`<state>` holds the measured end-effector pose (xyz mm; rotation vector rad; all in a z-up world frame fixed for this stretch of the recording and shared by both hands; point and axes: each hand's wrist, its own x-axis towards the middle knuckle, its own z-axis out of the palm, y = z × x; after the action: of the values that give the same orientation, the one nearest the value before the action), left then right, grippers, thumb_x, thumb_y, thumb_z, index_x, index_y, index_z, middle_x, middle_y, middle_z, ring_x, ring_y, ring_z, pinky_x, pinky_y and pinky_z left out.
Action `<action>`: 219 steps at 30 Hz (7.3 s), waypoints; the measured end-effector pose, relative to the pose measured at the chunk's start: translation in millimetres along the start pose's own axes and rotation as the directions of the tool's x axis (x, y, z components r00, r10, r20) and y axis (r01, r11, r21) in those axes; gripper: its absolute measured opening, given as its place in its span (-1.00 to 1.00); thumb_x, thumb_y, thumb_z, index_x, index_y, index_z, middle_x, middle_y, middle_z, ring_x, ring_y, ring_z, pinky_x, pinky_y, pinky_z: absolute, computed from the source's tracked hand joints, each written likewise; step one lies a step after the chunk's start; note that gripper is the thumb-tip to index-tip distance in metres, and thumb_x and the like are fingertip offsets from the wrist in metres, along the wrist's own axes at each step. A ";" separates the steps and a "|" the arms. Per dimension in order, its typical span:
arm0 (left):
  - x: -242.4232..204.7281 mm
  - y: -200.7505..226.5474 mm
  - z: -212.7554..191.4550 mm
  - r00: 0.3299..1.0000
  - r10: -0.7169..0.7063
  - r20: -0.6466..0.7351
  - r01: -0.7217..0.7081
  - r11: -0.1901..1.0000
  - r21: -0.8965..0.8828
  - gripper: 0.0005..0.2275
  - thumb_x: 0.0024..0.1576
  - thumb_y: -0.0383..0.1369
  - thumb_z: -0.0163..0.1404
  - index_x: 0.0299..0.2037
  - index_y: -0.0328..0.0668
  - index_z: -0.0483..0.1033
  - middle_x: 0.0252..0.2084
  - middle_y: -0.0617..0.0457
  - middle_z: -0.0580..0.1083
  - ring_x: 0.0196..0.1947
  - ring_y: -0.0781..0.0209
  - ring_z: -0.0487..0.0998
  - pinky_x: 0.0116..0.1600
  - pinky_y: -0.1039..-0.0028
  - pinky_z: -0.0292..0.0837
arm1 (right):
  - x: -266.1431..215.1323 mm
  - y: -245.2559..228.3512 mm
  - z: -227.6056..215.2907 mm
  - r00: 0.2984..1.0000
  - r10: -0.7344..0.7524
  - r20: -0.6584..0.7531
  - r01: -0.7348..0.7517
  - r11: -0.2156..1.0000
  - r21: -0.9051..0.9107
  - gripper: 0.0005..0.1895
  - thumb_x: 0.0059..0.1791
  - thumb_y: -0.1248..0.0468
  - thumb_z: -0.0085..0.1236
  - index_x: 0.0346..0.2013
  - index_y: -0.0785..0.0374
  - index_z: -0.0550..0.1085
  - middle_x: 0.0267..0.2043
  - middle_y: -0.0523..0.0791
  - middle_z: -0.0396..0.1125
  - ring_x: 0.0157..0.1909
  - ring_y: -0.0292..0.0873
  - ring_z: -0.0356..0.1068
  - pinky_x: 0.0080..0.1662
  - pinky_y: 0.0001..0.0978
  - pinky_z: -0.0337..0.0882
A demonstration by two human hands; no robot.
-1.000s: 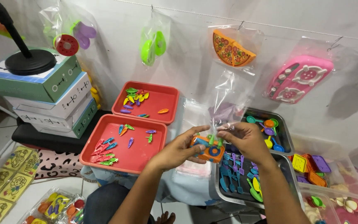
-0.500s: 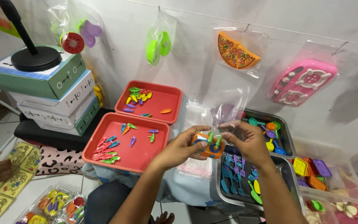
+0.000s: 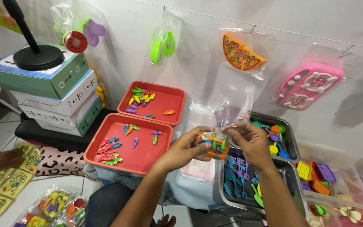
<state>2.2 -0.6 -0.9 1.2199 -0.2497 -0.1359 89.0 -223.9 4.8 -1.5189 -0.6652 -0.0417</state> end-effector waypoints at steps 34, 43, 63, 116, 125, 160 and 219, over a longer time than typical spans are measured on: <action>-0.1 12.1 -5.8 0.917 0.350 -0.193 -0.295 0.918 0.264 -0.78 0.25 -0.44 0.04 0.08 -0.22 0.61 -0.06 -0.13 0.64 0.01 0.18 0.61 0.11 0.31 0.56 | -10.5 16.1 28.6 0.722 0.509 0.470 -0.414 0.861 -0.296 -0.84 -0.08 0.43 0.32 -0.21 0.37 0.62 -0.27 -0.05 0.56 -0.20 -0.17 0.49 -0.11 -0.24 0.55; 1.2 11.7 -9.6 0.877 0.400 -0.267 -0.342 0.909 0.239 -0.85 0.20 -0.48 0.13 -0.06 -0.27 0.67 -0.21 -0.11 0.67 -0.10 0.24 0.65 0.07 0.37 0.59 | 6.9 26.8 2.6 0.789 0.366 0.495 -0.340 0.929 -0.145 -0.51 -0.07 0.46 0.13 0.18 0.34 0.51 -0.03 0.05 0.55 -0.01 -0.04 0.50 -0.01 -0.18 0.49; -17.1 33.5 -5.6 0.870 0.441 -0.221 -0.351 0.869 0.350 -0.86 0.18 -0.40 0.16 -0.10 -0.22 0.69 -0.38 -0.12 0.65 -0.22 0.25 0.66 -0.04 0.39 0.60 | 7.8 67.8 6.0 0.905 0.425 0.028 -0.212 0.506 -0.836 -0.81 -0.11 0.03 0.38 -0.30 -0.02 0.67 -0.28 -0.13 0.59 -0.12 -0.03 0.52 -0.01 -0.18 0.42; -4.4 19.1 13.6 0.827 0.519 -0.217 -0.496 0.855 0.154 -0.78 0.17 -0.37 0.19 -0.02 -0.26 0.64 0.05 -0.13 0.53 0.15 0.09 0.53 0.28 0.22 0.40 | -4.6 -29.8 36.8 0.987 0.139 0.075 -0.129 0.984 -0.121 -0.87 -0.12 0.40 0.37 -0.29 0.34 0.67 -0.36 -0.02 0.56 -0.20 -0.21 0.47 0.00 -0.26 0.42; -10.9 28.2 14.1 0.829 0.522 -0.203 -0.493 0.852 0.177 -0.86 0.21 -0.42 0.13 -0.08 -0.25 0.66 0.02 -0.14 0.54 0.15 0.09 0.54 0.29 0.23 0.39 | -5.4 -27.9 36.9 0.989 0.021 0.144 -0.007 0.995 -0.095 -0.92 -0.11 0.41 0.34 -0.33 0.33 0.68 -0.34 0.00 0.53 -0.19 -0.15 0.47 -0.01 -0.25 0.41; -15.3 34.6 -41.8 0.923 0.310 -0.229 -0.162 0.851 0.500 -0.74 0.00 -0.41 0.30 -0.08 -0.10 0.67 -0.37 -0.07 0.63 -0.31 0.18 0.62 -0.16 0.37 0.58 | 46.6 80.9 40.4 0.843 0.380 0.382 0.274 0.308 -0.911 -0.77 -0.07 0.13 0.26 -0.12 -0.04 0.64 -0.03 -0.17 0.43 0.04 -0.04 0.43 0.04 -0.21 0.47; -2.5 26.3 17.5 0.995 -0.013 -0.100 0.080 0.707 0.702 -0.80 -0.01 -0.48 0.22 -0.16 -0.24 0.67 -0.46 0.06 0.62 -0.56 0.39 0.47 -0.45 0.59 0.40 | -16.8 -118.9 -38.8 0.951 -0.253 -0.176 0.181 0.921 -0.345 -0.76 -0.07 0.55 0.27 -0.12 0.42 0.51 -0.14 -0.03 0.41 -0.21 -0.25 0.34 -0.05 -0.53 0.35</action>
<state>-5.5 -6.9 29.1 2.0067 -0.1957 -0.0224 39.2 -276.5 108.2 -1.7181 -0.6707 -0.5054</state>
